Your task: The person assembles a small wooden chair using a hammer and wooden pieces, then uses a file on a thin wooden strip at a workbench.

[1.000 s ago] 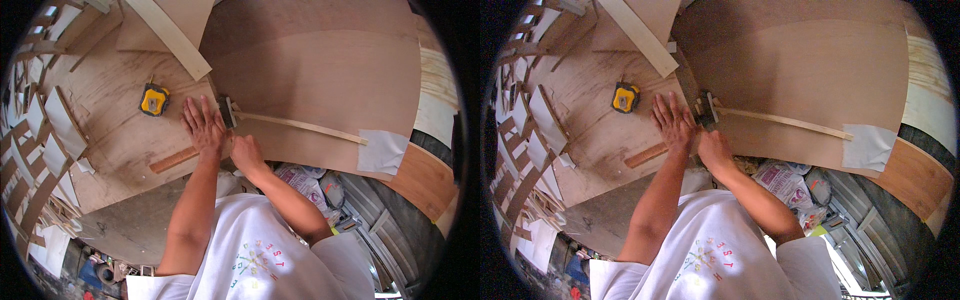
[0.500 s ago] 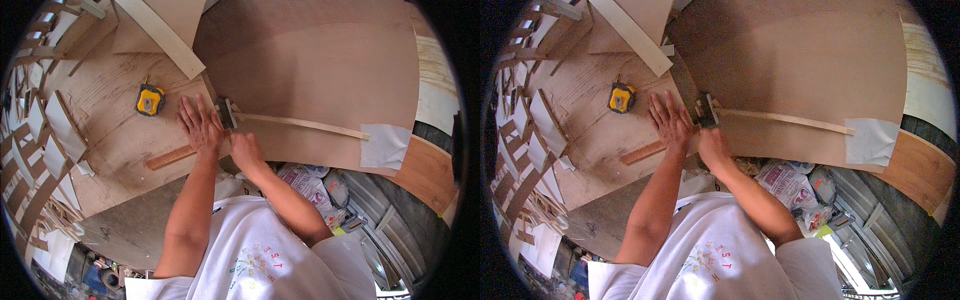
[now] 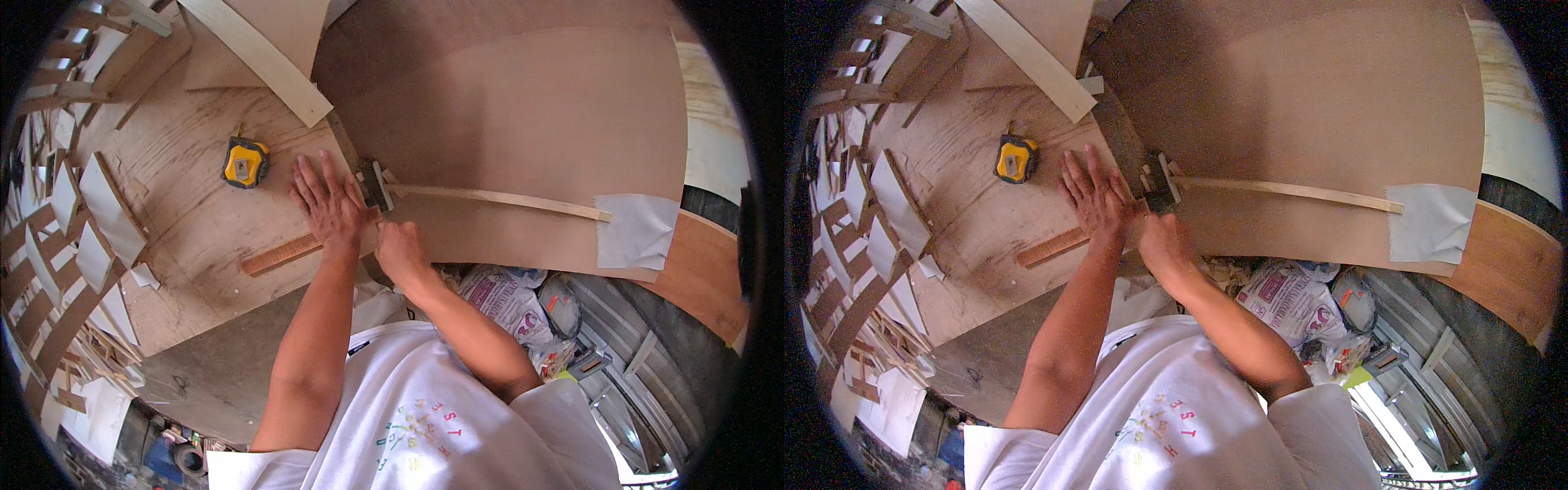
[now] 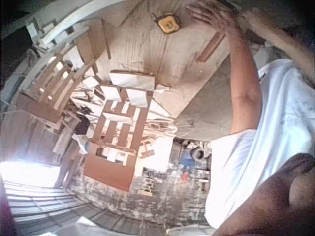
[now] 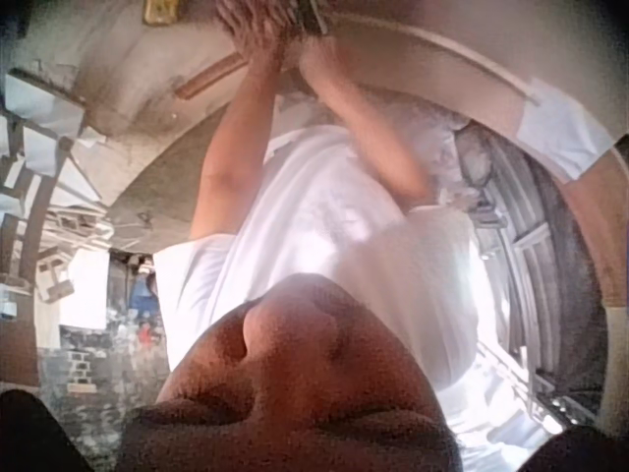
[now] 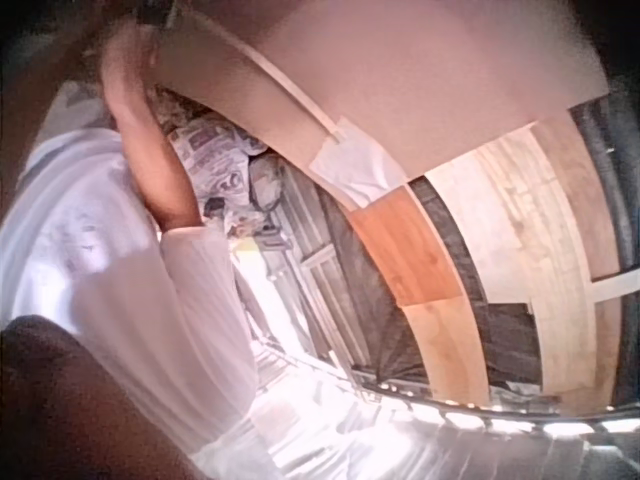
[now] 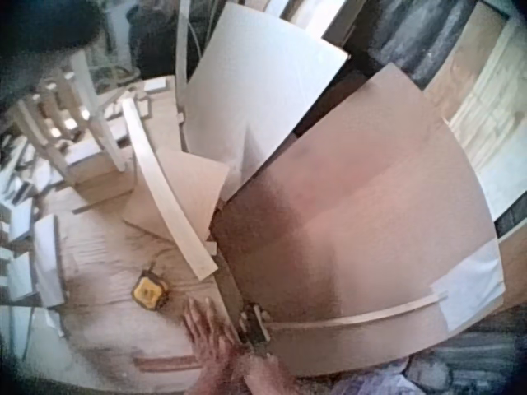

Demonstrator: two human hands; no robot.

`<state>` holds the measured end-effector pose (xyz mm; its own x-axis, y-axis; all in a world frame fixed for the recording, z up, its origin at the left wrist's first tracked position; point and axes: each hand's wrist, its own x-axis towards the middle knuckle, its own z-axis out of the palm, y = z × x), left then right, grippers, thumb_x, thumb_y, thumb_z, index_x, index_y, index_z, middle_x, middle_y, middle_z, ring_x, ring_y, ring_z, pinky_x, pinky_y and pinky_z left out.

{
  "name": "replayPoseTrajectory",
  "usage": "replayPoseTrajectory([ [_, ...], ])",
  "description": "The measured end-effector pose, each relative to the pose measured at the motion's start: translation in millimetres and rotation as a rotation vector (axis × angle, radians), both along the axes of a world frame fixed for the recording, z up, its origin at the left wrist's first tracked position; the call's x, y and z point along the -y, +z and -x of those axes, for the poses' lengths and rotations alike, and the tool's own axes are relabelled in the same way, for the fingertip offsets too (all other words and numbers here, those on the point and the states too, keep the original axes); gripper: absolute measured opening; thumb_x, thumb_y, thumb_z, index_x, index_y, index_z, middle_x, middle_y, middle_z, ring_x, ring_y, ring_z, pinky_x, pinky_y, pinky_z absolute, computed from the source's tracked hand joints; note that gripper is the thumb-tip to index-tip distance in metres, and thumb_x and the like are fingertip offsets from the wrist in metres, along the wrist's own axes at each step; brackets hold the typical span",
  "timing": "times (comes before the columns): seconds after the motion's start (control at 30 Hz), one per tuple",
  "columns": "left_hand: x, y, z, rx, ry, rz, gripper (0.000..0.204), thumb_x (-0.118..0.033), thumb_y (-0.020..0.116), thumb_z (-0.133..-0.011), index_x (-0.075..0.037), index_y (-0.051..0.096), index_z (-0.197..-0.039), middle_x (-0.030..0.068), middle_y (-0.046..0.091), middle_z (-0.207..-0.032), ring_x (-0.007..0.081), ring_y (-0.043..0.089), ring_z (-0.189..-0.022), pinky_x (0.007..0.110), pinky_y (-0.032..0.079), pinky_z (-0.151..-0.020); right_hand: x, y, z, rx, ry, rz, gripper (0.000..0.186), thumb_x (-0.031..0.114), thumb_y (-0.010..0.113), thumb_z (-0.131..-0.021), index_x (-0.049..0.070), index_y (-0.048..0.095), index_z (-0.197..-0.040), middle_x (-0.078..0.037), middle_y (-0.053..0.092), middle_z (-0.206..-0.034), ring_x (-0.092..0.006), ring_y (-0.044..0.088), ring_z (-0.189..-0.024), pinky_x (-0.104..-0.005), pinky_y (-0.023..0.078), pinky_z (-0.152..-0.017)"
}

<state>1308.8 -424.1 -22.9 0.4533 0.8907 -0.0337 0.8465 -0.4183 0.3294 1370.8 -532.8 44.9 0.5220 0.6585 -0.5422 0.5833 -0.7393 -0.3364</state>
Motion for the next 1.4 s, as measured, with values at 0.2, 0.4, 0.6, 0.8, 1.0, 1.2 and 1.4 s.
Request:
replayPoseTrajectory([
  [0.2, -1.8, -0.7, 0.0, 0.066, 0.021, -0.04, 0.066, -0.036, 0.052, -0.106, -0.017, 0.029, -0.164, 0.0208, 0.023, -0.169, 0.0391, 0.02, -0.158, 0.061, 0.018, -0.125, 13.0, 16.7, 0.9, 0.022, 0.039, -0.114, 0.023, 0.008, 0.057, -0.096, -0.003, 0.071, -0.082, -0.027, 0.069, -0.078, -0.0506, 0.069, -0.077, -0.0553, 0.056, -0.072],
  [0.4, -2.9, -4.0, 0.2, 0.014, 0.001, -0.046, 0.071, -0.036, 0.055, -0.104, -0.016, 0.025, -0.166, 0.0196, 0.016, -0.171, 0.0364, 0.015, -0.159, 0.057, 0.014, -0.127, 2.7, -0.4, -1.4, 0.002, -0.089, -0.167, 0.017, 0.004, 0.058, -0.092, -0.005, 0.072, -0.088, -0.031, 0.067, -0.078, -0.0516, 0.068, -0.078, -0.0559, 0.055, -0.069],
  [0.6, -0.3, -2.2, -0.7, 0.07, -0.005, -0.052, 0.069, -0.037, 0.056, -0.104, -0.017, 0.029, -0.164, 0.019, 0.022, -0.17, 0.0372, 0.017, -0.159, 0.059, 0.015, -0.126, 4.3, -22.5, -0.8, 0.002, -0.111, -0.21, 0.018, 0.004, 0.058, -0.092, -0.006, 0.071, -0.086, -0.032, 0.067, -0.077, -0.0509, 0.069, -0.078, -0.0564, 0.056, -0.07],
  [0.8, 0.7, 2.5, -1.0, 0.022, -0.006, -0.02, 0.069, -0.037, 0.053, -0.105, -0.013, 0.028, -0.165, 0.021, 0.017, -0.17, 0.0379, 0.014, -0.159, 0.058, 0.014, -0.127, 1.9, -16.8, 3.3, 0.081, -0.113, -0.244, 0.019, 0.003, 0.059, -0.092, -0.003, 0.07, -0.078, -0.032, 0.066, -0.076, -0.0496, 0.07, -0.078, -0.0538, 0.057, -0.071],
  [1.0, 0.8, 2.4, -0.2, -0.007, -0.031, -0.014, 0.072, -0.037, 0.052, -0.105, -0.013, 0.023, -0.166, 0.0209, 0.013, -0.172, 0.0386, 0.012, -0.16, 0.059, 0.013, -0.127, 20.2, -0.8, 7.7, -0.022, -0.08, -0.055, 0.023, 0.012, 0.056, -0.1, -0.003, 0.069, -0.087, -0.03, 0.069, -0.083, -0.0473, 0.07, -0.083, -0.0553, 0.054, -0.073],
  [1.2, -1.5, 2.0, 0.7, 0.063, -0.016, -0.096, 0.073, -0.039, 0.051, -0.105, -0.005, 0.025, -0.164, 0.0227, 0.024, -0.168, 0.0389, 0.02, -0.158, 0.058, 0.016, -0.126, 22.6, 13.8, -10.3, -0.157, -0.388, -0.089, 0.032, 0.029, 0.06, -0.103, -0.001, 0.071, -0.102, -0.023, 0.074, -0.091, -0.0399, 0.074, -0.088, -0.0494, 0.055, -0.077],
  [1.4, -4.0, -1.3, -1.0, 0.093, 0.097, -0.047, 0.073, -0.041, 0.052, -0.105, -0.004, 0.027, -0.162, 0.0212, 0.027, -0.167, 0.037, 0.025, -0.155, 0.059, 0.016, -0.126, 14.4, -45.5, -3.8, -0.392, -0.713, -0.481, 0.017, 0.02, 0.076, -0.094, 0.007, 0.073, -0.105, -0.007, 0.077, -0.087, -0.0215, 0.074, -0.081, -0.0356, 0.055, -0.077],
])
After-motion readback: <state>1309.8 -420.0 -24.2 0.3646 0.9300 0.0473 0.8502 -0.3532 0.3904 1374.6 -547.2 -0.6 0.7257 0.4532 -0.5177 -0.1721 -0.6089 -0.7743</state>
